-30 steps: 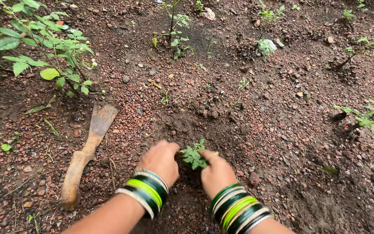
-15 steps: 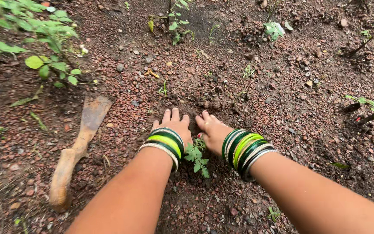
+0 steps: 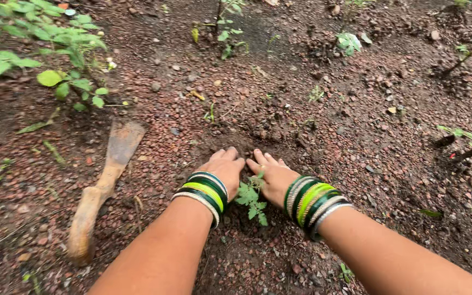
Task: The person plants a seedling in the soil by digging a small hole, placing the plant, and pressing the soil down around the roots.
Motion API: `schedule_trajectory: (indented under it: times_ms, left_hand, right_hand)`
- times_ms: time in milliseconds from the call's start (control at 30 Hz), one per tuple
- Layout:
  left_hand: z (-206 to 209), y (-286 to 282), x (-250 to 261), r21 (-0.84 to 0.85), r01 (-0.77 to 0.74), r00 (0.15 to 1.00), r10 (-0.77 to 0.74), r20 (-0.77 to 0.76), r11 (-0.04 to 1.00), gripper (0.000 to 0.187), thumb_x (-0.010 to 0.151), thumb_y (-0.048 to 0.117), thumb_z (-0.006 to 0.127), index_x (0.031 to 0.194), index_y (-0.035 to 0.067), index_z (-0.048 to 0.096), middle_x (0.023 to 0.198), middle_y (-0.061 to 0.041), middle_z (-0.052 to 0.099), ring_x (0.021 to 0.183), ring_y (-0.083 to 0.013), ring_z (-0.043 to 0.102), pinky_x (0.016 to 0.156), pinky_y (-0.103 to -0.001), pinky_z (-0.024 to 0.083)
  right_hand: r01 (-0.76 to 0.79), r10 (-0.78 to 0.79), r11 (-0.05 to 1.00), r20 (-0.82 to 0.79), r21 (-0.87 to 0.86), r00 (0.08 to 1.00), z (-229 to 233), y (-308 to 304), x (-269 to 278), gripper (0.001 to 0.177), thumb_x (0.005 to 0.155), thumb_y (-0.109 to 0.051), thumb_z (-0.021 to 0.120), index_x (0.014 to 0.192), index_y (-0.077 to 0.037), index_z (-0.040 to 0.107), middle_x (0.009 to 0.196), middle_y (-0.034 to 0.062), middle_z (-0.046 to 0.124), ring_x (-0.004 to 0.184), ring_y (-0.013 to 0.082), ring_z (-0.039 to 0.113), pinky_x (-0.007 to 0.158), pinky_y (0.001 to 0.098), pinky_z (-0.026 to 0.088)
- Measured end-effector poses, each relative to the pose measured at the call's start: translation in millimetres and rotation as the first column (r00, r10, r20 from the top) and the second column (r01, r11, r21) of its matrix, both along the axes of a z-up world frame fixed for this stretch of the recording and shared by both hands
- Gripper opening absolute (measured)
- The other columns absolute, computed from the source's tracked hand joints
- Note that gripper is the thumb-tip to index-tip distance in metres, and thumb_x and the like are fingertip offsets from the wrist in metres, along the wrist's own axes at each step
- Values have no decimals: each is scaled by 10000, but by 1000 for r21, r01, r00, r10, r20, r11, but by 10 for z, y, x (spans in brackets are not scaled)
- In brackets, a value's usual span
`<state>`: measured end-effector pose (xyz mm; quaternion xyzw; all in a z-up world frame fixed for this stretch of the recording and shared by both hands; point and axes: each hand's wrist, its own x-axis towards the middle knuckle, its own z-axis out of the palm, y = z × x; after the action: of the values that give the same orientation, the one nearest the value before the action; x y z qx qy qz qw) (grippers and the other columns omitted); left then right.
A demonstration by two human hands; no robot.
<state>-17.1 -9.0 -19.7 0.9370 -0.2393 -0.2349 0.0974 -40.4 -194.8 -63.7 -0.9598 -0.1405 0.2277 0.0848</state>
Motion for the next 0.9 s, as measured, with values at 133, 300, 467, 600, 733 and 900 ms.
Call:
schedule_trajectory:
  times_ms: [133,300,467,600,733,900]
  left_hand:
    - [140,50,-114,-30,3,999,-4,-45,1000,502,891,68,600,1375,199,591,1445,-72,487,1367,-320,461,1133,-443,441]
    - [245,118,-212,-9,13,999,-14,-43,1000,528,851,34,667,1344,216,614,1361,-93,530,1310,-316,507,1111,-438,458]
    - [295,254,-393,-46,-66,998,66,13,997,467,845,18,667,1285,172,648,1311,-94,572,1266,-315,547,1108,-430,465]
    - [326,297,-588,-29,-197,980,196,-40,980,457,853,20,677,1288,148,623,1295,-116,562,1262,-326,547,1094,-451,467]
    - [354,274,-756,-20,-275,961,275,0,961,376,877,9,657,1244,87,642,1293,-163,569,1246,-344,576,1088,-451,482]
    - [397,296,-905,-179,-396,918,391,-65,901,358,871,46,647,1224,105,645,1260,-156,610,1207,-377,598,1064,-462,479]
  right_hand:
    - [6,-7,986,4,167,1000,-39,-43,-161,678,941,-119,479,1591,-158,290,1685,148,153,1547,309,203,1256,385,184]
    - [121,-114,979,-47,164,992,161,14,-328,658,915,-131,499,1552,-225,365,1653,55,288,1425,271,429,1197,339,319]
    - [280,-275,954,-56,110,960,204,81,-552,506,926,-144,493,1428,-176,547,1630,-7,415,1290,264,612,1158,330,424]
    - [316,-339,899,25,303,940,137,156,-754,537,887,-86,518,1424,-97,533,1597,68,421,1347,291,548,1165,339,389]
    - [368,-441,841,107,395,891,89,345,-992,577,868,-42,518,1444,-16,478,1586,181,387,1399,333,468,1170,351,354]
    - [321,-429,802,111,503,897,83,525,-1181,639,909,-76,573,1479,81,330,1585,284,326,1443,367,370,1182,373,292]
